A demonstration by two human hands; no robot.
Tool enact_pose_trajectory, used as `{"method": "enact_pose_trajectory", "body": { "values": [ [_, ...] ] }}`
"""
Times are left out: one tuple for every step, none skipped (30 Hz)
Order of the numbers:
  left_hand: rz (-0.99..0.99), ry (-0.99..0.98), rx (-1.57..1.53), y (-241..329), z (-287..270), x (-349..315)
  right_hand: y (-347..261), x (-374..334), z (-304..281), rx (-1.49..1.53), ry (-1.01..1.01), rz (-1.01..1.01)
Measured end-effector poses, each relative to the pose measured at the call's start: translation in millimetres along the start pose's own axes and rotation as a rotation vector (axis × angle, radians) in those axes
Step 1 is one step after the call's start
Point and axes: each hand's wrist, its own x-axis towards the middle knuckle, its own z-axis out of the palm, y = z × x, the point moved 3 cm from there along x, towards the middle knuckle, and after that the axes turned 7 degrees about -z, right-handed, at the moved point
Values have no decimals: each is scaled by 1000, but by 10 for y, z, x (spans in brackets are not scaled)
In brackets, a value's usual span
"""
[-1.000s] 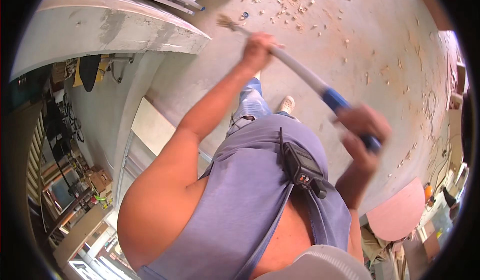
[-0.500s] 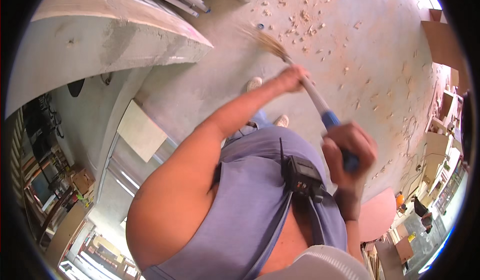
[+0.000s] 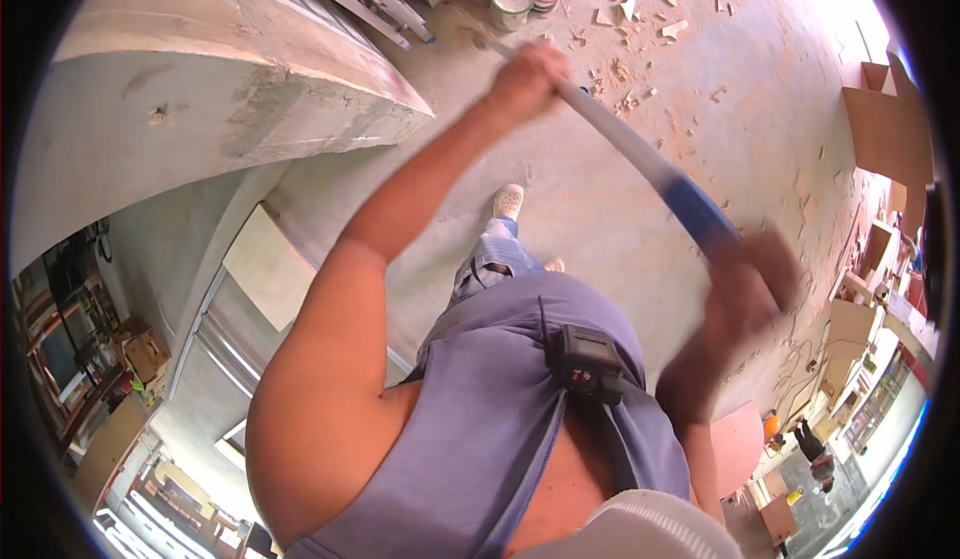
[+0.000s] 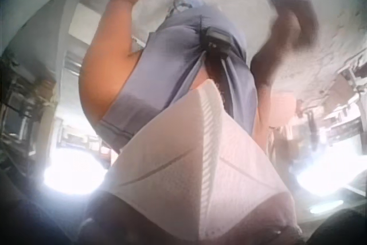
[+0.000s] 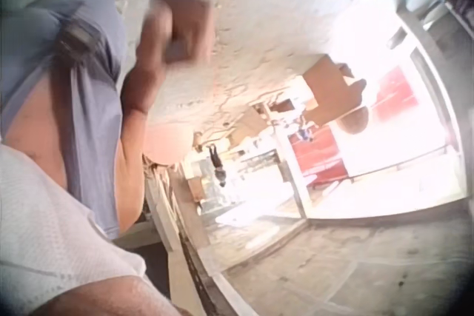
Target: The person sweeps wood shavings and scraps off the concrete floor using a long-handled broom, moving the debris across the floor. They move around a large wooden component and past several large water jugs while collecting the shavings into a pile.
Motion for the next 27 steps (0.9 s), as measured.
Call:
{"method": "enact_pose_trajectory", "body": {
  "values": [
    [-31, 104, 37, -395, -4, 37, 219, 48, 412, 181, -66, 154],
    [-126, 130, 52, -760, 32, 36, 389, 78, 837, 281, -124, 238],
    [-249, 146, 74, -1038, 109, 8, 535, 93, 1218, 287, -203, 290],
    [-231, 99, 46, -1152, 257, -11, 597, 111, 1295, 305, -177, 251],
    [-266, 20, 32, -1182, 413, -65, 658, 136, 1358, 313, -174, 240],
    [-344, -74, 32, -1134, 565, -104, 661, 146, 1327, 299, -199, 275],
    [-265, -43, -85, -918, 680, -157, 620, 163, 1174, 248, -207, 274],
    [-210, -69, -220, -653, 772, -173, 503, 174, 970, 164, -278, 244],
    [-89, -83, -227, -304, 834, -178, 318, 197, 735, 140, -307, 146],
    [-38, -72, -327, 4, 799, -195, 145, 222, 550, 74, -392, 100],
    [5, 23, -280, 302, 711, -189, -82, 256, 331, 6, -416, -51],
    [-6, 55, -325, 576, 610, -173, -302, 279, 114, 61, -409, -183],
    [-24, 48, -338, 771, 470, -164, -495, 310, -80, 206, -403, -240],
    [-15, 78, -352, 952, 327, -156, -654, 290, -217, 176, -348, -132],
    [9, 111, -353, 1040, 172, -139, -710, 300, -317, 45, -302, 48],
    [24, 126, -334, 1054, 39, -134, -706, 292, -351, -35, -365, 271],
    [7, 148, -327, 970, -67, -112, -693, 303, -284, 8, -385, 232],
    [0, 105, -282, 827, -122, -107, -664, 309, -202, 55, -386, 178],
    [6, 125, -282, 631, -141, -101, -538, 303, -82, 102, -385, 125],
    [-102, 106, -260, 346, -110, -80, -379, 352, 85, 148, -383, 74],
    [-163, 141, -224, 68, -36, -64, -157, 330, 307, 248, -330, 13],
    [-191, 169, -218, -182, 84, -53, 81, 315, 550, 428, -307, 76],
    [-159, 82, -275, -346, 319, -38, 243, 272, 709, 427, -252, 97],
    [-141, 25, -316, -463, 558, -38, 387, 182, 789, 382, -291, 190],
    [-191, -85, -320, -534, 832, -48, 469, 102, 783, 356, -253, 151],
    [-113, -108, -386, -475, 1095, -66, 541, 24, 780, 302, -277, 169],
    [-122, -235, -399, -366, 1385, -85, 557, -53, 733, 249, -308, 214]
  ]
}}
